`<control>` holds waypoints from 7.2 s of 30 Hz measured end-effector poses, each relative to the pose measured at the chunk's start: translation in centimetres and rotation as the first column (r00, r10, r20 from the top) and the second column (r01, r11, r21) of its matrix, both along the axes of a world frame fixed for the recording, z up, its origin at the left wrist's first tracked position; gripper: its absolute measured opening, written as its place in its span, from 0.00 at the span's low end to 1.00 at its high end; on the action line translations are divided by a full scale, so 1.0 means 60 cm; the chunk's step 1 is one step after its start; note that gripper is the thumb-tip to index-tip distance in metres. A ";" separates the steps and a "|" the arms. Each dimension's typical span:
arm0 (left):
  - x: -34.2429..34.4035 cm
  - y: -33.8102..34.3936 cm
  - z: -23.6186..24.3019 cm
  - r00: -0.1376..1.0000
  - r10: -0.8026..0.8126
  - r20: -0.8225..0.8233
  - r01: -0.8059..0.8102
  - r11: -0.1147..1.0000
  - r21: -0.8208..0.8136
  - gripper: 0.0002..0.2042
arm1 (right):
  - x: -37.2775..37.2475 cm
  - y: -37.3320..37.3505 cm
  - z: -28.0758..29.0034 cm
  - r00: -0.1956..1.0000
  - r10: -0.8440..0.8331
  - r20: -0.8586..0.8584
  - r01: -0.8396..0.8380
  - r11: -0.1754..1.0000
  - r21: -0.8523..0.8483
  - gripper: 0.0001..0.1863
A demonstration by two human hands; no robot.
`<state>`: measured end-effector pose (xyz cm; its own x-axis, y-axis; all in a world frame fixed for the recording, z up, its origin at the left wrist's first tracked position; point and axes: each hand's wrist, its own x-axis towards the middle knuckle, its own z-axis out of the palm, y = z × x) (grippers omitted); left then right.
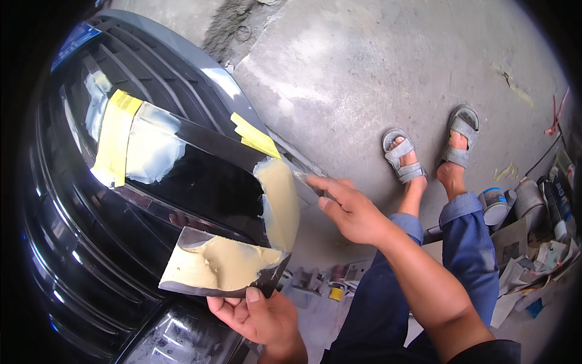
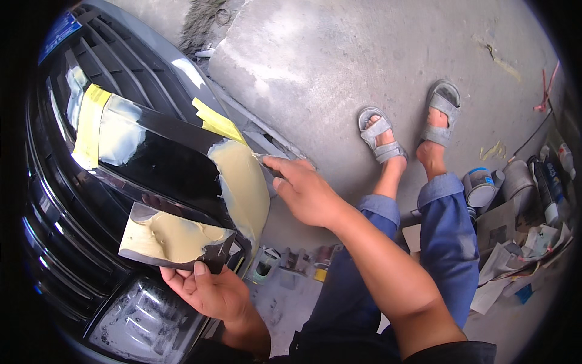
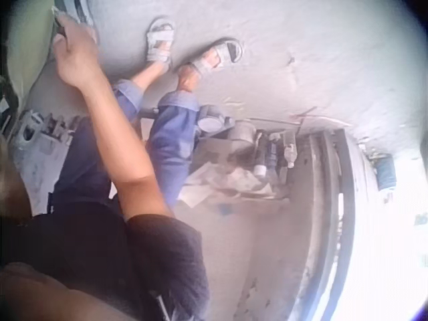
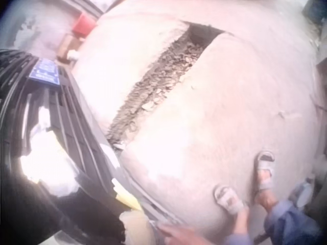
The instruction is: The person applies beige body filler to a black car bumper using a putty knife and a smaller scraper. They spread the filler over a taped-off area, smoothing it out in repeated passes.
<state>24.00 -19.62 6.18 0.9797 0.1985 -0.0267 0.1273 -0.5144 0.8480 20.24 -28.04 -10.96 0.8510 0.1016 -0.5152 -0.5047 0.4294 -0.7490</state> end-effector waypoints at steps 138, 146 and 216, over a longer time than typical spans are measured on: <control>-0.004 -0.035 0.069 0.949 0.073 -0.307 -0.165 0.944 -0.285 0.32 | -0.077 -0.103 0.133 0.925 0.230 0.303 -0.248 0.968 0.023 0.28; -0.045 0.012 0.010 0.985 -0.104 -0.141 0.047 0.934 -0.355 0.29 | -0.105 -0.099 0.095 0.986 0.021 0.167 0.002 0.991 -0.133 0.25; -0.128 0.104 -0.181 0.893 0.036 0.449 0.058 0.979 -0.194 0.32 | 0.006 0.127 -0.207 0.579 0.026 0.815 0.427 0.842 -0.330 0.29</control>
<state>16.33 -13.36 -4.69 0.8981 0.2245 0.3782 -0.2950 -0.3303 0.8966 20.57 -20.40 -23.39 0.8938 -0.1705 0.4148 0.4117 -0.0553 -0.9097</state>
